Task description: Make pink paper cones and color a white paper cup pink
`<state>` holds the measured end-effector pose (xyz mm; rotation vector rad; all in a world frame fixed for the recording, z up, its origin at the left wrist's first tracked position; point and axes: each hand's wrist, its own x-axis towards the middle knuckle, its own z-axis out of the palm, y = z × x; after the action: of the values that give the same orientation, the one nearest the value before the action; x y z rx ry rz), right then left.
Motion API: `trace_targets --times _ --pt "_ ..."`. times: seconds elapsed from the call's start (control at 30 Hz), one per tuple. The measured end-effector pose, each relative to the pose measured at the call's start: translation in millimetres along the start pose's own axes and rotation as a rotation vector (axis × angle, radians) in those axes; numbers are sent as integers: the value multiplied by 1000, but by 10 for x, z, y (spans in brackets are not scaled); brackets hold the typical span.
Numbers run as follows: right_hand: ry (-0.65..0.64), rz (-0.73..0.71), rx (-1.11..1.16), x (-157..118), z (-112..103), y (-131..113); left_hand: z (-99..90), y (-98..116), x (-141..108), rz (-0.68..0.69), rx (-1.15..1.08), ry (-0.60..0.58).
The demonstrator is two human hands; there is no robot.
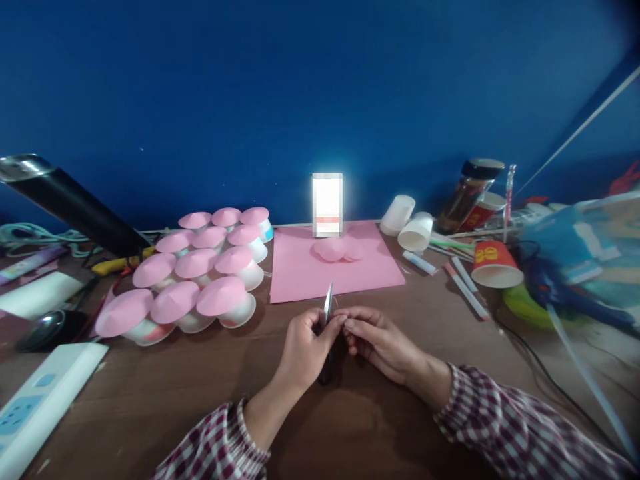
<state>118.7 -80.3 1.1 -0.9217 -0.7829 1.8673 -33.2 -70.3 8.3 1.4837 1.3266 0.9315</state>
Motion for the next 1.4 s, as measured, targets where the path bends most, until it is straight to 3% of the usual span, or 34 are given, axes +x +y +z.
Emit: trace_targets --times 0.27,0.53,0.73,0.93,1.17,1.3,1.4 --pt "53 -7 34 19 -8 43 49 4 -56 20 41 65" --pt "23 -1 62 16 -8 49 48 1 -44 22 21 56" --pt "74 -36 30 20 41 26 48 -26 -39 31 33 60" --pt "3 -243 -236 29 88 62 6 -50 34 -87 -439 101" --pt "211 -317 -546 34 81 123 16 -87 120 -136 -796 179" --pt "112 -443 -835 -41 164 81 59 -152 155 -56 -887 169" --pt "45 -470 -922 -73 195 70 88 -207 151 8 -843 129"
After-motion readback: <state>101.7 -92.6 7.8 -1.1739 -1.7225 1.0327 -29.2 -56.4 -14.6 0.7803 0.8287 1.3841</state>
